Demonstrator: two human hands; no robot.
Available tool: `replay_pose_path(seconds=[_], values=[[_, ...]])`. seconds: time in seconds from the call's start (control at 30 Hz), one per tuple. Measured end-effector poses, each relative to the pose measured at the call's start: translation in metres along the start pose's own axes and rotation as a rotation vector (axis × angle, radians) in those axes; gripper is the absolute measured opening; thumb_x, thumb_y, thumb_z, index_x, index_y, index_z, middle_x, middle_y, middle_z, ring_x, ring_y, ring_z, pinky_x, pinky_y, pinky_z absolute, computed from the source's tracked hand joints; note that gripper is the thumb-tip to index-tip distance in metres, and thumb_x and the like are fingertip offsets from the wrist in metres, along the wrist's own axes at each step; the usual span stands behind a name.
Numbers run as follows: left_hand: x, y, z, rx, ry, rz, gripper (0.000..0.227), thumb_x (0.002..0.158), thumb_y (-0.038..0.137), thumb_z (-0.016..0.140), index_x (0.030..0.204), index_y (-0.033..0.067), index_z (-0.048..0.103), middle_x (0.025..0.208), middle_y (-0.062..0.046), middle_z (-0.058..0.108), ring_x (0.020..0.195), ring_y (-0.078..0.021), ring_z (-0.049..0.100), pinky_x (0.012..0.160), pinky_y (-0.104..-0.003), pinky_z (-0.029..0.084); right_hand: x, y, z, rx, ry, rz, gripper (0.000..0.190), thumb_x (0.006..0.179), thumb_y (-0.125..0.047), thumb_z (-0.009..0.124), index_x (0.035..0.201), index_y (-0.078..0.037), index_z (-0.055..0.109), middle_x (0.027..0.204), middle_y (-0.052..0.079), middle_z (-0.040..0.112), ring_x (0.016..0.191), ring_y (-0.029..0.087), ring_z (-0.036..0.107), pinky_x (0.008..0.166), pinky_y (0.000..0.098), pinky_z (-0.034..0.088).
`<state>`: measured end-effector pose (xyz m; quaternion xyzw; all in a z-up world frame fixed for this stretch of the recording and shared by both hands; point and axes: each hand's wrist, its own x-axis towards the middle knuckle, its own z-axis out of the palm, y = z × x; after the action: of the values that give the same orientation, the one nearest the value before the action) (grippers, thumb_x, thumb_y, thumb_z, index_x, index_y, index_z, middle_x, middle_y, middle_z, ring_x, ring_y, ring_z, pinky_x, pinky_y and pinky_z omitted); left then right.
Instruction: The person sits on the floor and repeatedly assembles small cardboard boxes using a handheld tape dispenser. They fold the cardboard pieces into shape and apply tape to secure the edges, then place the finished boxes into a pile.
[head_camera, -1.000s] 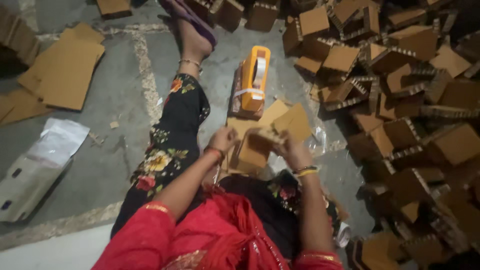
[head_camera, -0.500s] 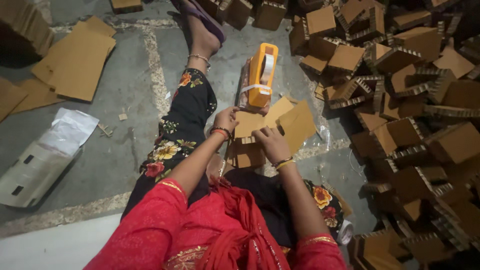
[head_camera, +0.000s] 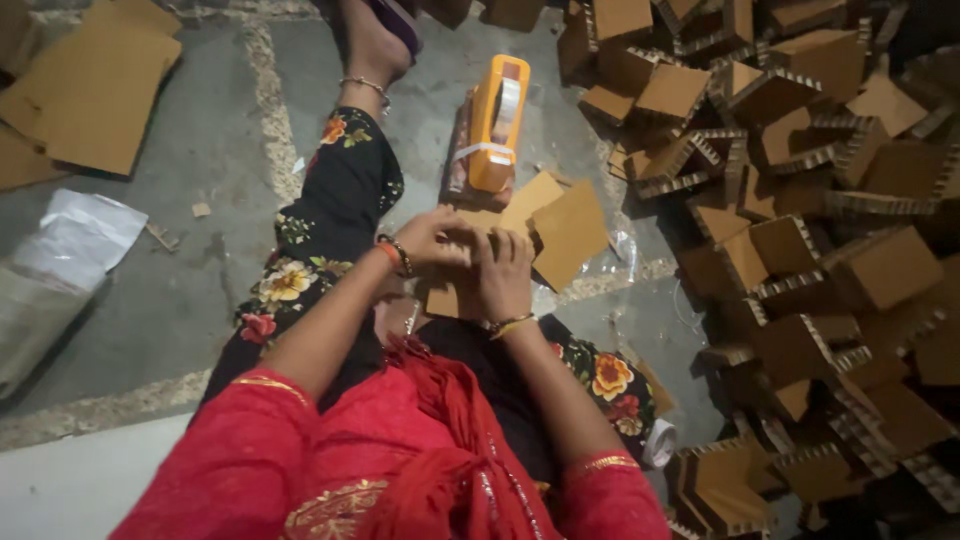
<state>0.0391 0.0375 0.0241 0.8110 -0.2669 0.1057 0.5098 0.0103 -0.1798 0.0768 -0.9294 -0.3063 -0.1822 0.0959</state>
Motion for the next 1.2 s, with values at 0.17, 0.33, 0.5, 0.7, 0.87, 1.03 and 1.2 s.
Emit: replay_pose_path(seconds=[0.17,0.33,0.5,0.7,0.87,1.03,1.2], values=[[-0.001,0.049,-0.002,0.081,0.01,-0.172,0.026,0.082,0.024,0.078,0.104,0.0115,0.076,0.098,-0.012,0.073,0.089,-0.0321,0.071,0.078,-0.04,0.057,0.014,0.089,0.03,0.271,-0.151,0.046,0.056,0.073,-0.031,0.079,0.122,-0.01,0.062,0.123,0.018,0.064,0.107,0.038,0.063,0.091,0.0494,0.051],[-0.014,0.082,0.008,0.203,0.02,-0.304,0.031,0.081,0.015,0.074,0.112,0.0114,0.073,0.103,-0.015,0.073,0.096,-0.0362,0.07,0.081,-0.043,0.056,-0.011,0.173,0.091,0.224,-0.135,0.865,0.08,0.075,-0.048,0.088,0.136,-0.01,0.052,0.131,0.02,0.061,0.119,0.042,0.059,0.098,0.0505,0.05],[-0.017,0.083,0.007,0.215,0.065,-0.298,0.033,0.079,0.01,0.072,0.111,0.0141,0.073,0.102,-0.013,0.075,0.097,-0.0351,0.071,0.082,-0.043,0.057,-0.026,0.185,0.117,0.355,-0.226,1.142,0.095,0.064,-0.037,0.093,0.138,-0.016,0.038,0.137,0.014,0.055,0.123,0.039,0.054,0.101,0.0478,0.047],[-0.017,0.069,0.009,0.182,0.081,-0.234,0.044,0.072,0.01,0.073,0.115,0.0148,0.07,0.102,-0.013,0.074,0.093,-0.0352,0.071,0.079,-0.043,0.057,-0.022,0.179,0.029,1.482,0.39,1.074,0.068,0.079,-0.02,0.077,0.137,-0.013,0.042,0.12,0.008,0.055,0.108,0.029,0.058,0.088,0.0478,0.054],[-0.015,0.068,0.006,0.17,0.034,-0.29,0.031,0.079,0.015,0.076,0.109,0.0166,0.071,0.097,-0.011,0.075,0.091,-0.0347,0.071,0.078,-0.044,0.057,-0.017,0.147,-0.048,1.454,0.329,0.817,0.039,0.091,-0.02,0.07,0.127,-0.009,0.057,0.109,0.005,0.066,0.098,0.026,0.063,0.082,0.0449,0.055],[-0.017,0.062,0.008,0.155,0.081,-0.288,0.043,0.072,0.011,0.075,0.114,0.0161,0.067,0.096,-0.012,0.073,0.091,-0.0367,0.07,0.078,-0.045,0.056,-0.03,0.099,-0.053,0.912,-0.27,0.758,0.025,0.094,-0.016,0.069,0.112,0.001,0.071,0.093,0.01,0.074,0.083,0.028,0.069,0.071,0.0419,0.057],[-0.015,0.033,0.015,0.125,-0.028,-0.321,0.045,0.078,0.009,0.074,0.119,0.0241,0.069,0.103,-0.011,0.076,0.098,-0.0344,0.073,0.085,-0.042,0.059,-0.045,0.035,0.023,1.086,-0.361,0.832,0.056,0.069,-0.01,0.086,0.121,-0.007,0.065,0.104,0.008,0.074,0.094,0.02,0.069,0.079,0.0318,0.057]])
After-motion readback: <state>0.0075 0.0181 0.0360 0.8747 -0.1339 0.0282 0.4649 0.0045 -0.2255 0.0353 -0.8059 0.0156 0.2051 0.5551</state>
